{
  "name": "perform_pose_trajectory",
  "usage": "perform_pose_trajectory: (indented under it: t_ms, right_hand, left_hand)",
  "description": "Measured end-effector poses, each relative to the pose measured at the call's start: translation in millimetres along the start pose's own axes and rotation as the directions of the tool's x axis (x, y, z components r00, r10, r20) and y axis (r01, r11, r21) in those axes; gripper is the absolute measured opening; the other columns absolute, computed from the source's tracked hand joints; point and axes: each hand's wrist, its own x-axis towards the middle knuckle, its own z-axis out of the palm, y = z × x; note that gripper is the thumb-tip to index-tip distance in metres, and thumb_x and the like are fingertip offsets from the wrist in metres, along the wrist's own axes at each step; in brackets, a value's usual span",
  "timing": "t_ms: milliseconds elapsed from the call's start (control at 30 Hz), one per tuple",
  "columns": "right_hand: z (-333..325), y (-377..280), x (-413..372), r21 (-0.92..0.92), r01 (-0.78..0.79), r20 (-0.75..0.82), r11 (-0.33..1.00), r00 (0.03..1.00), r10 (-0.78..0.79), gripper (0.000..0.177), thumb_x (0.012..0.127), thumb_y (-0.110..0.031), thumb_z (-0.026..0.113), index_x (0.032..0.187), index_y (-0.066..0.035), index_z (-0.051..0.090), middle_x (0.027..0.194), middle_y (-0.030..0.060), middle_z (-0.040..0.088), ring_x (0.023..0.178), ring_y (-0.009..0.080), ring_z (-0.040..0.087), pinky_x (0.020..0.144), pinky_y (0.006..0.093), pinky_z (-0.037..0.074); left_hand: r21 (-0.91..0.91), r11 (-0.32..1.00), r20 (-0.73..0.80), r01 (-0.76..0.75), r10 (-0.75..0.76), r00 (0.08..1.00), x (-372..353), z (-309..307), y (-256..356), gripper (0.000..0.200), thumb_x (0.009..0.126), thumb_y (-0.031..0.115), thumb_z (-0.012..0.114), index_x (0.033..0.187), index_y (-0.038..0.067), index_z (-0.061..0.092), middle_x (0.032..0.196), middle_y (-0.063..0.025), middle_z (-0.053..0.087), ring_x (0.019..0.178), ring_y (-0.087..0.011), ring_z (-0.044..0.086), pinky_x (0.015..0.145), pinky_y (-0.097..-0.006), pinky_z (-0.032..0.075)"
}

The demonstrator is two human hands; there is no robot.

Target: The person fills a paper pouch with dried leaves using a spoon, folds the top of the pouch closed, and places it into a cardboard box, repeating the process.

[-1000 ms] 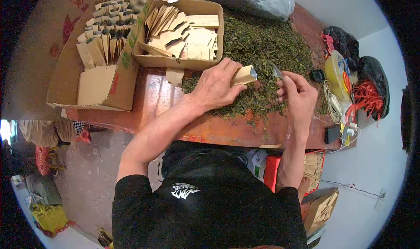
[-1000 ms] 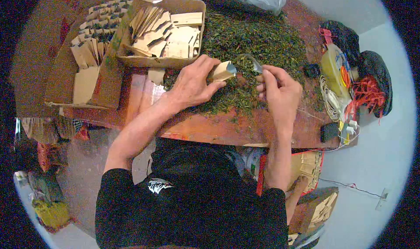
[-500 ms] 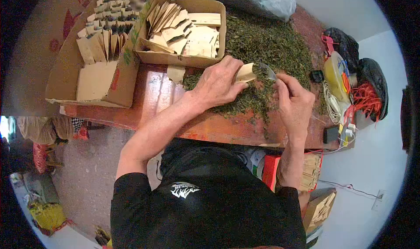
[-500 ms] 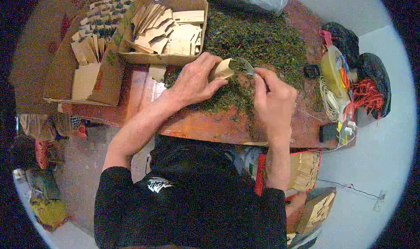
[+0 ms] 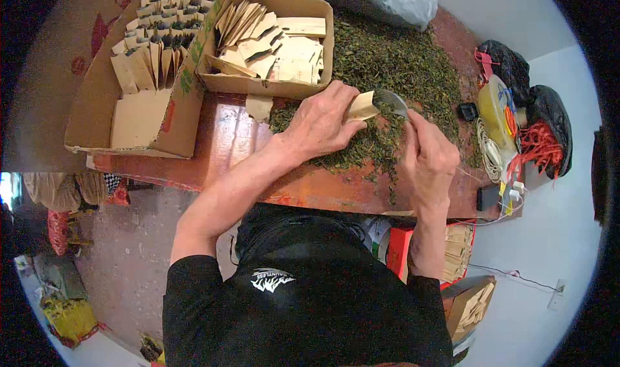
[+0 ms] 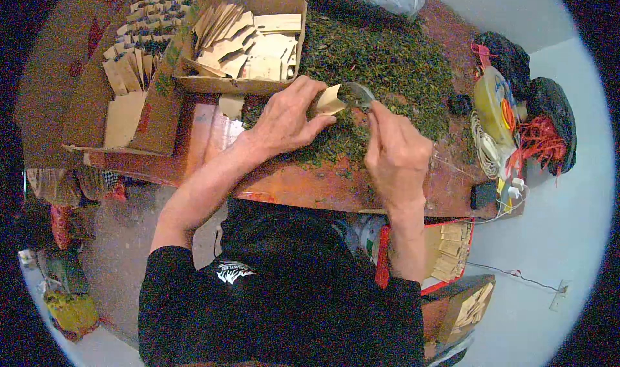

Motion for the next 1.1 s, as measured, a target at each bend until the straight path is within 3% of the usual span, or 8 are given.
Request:
perform_pose_trajectory:
  t_ms: [167,367,467,667,700,933,967,1100]
  right_hand:
    - [6,24,-7,0.037,-0.045,-0.089,0.998,0.995,0.048,0.017,0.093,-0.003,0.07,0.11,-0.001,0.073,0.089,0.0173,0.074,0.073,0.0323,0.072,0.063,0.0408,0.056]
    - [19,69,-25,-0.092,-0.282,0.044,0.955,0.957,0.287,0.014,0.095,-0.01,0.069,0.108,-0.005,0.075,0.086,0.0212,0.073,0.073,0.0373,0.073,0.064,0.0455,0.056]
    - [20,87,-33,-0.223,-0.319,0.105,0.921,0.932,0.348,0.012,0.095,-0.013,0.07,0.104,-0.007,0.075,0.081,0.0201,0.073,0.072,0.0388,0.072,0.065,0.0466,0.057]
    - [35,91,-32,-0.193,-0.327,0.134,0.925,0.925,0.355,0.01,0.095,-0.014,0.069,0.101,-0.007,0.074,0.081,0.0198,0.073,0.073,0.0401,0.072,0.066,0.0487,0.057]
    - [41,89,-29,-0.126,-0.283,0.107,0.951,0.949,0.297,0.011,0.095,-0.014,0.069,0.102,-0.007,0.073,0.082,0.0207,0.073,0.073,0.0402,0.072,0.067,0.0487,0.057]
    - [92,81,-6,0.194,-0.418,0.127,0.888,0.908,0.4,0.017,0.095,-0.016,0.067,0.099,-0.003,0.077,0.084,0.0232,0.073,0.073,0.0404,0.072,0.068,0.0468,0.057]
    - [98,86,-6,0.178,-0.401,0.116,0.898,0.915,0.386,0.02,0.095,-0.016,0.067,0.101,-0.001,0.077,0.083,0.0213,0.074,0.07,0.0347,0.075,0.067,0.0421,0.059]
    - [92,71,5,0.359,-0.631,0.268,0.688,0.776,0.571,0.021,0.098,-0.014,0.065,0.107,0.001,0.076,0.084,0.0137,0.077,0.068,0.0207,0.076,0.062,0.0327,0.059]
  left_hand:
    - [0.014,1.0,0.02,0.019,-0.019,1.0,0,-1,1,0.052,0.084,0.021,0.083,0.123,-0.001,0.058,0.107,-0.0214,0.061,0.096,-0.0435,0.065,0.082,-0.0486,0.055]
    - [0.017,1.0,0.015,0.006,-0.007,1.0,-1,1,-1,0.051,0.084,0.022,0.083,0.123,-0.001,0.058,0.106,-0.0213,0.061,0.095,-0.0433,0.065,0.081,-0.0481,0.055]
    - [0.022,1.0,0.021,0.012,-0.012,1.0,-1,1,-2,0.051,0.084,0.023,0.083,0.123,-0.001,0.058,0.105,-0.021,0.061,0.095,-0.0431,0.065,0.08,-0.0481,0.055]
    - [0.018,1.0,0.041,0.025,-0.026,0.999,0,1,0,0.051,0.084,0.022,0.082,0.123,-0.001,0.058,0.106,-0.0205,0.062,0.095,-0.0422,0.065,0.08,-0.0478,0.055]
    - [0.015,1.0,0.036,0.024,-0.024,0.999,0,1,0,0.051,0.084,0.022,0.082,0.123,-0.001,0.059,0.105,-0.0205,0.062,0.095,-0.0421,0.065,0.08,-0.0477,0.055]
    - [0.03,0.999,0.025,0.021,-0.022,0.999,2,0,2,0.05,0.084,0.02,0.083,0.122,-0.002,0.06,0.105,-0.021,0.062,0.093,-0.0416,0.066,0.08,-0.0462,0.055]
    - [0.033,0.999,0.019,0.011,-0.012,1.0,1,0,1,0.049,0.084,0.02,0.083,0.122,-0.002,0.06,0.104,-0.0212,0.062,0.093,-0.0415,0.066,0.08,-0.046,0.055]
    - [0.018,0.999,0.032,0.038,-0.039,0.999,1,-1,3,0.05,0.084,0.019,0.083,0.122,-0.003,0.06,0.105,-0.0218,0.063,0.094,-0.0419,0.066,0.08,-0.0461,0.055]
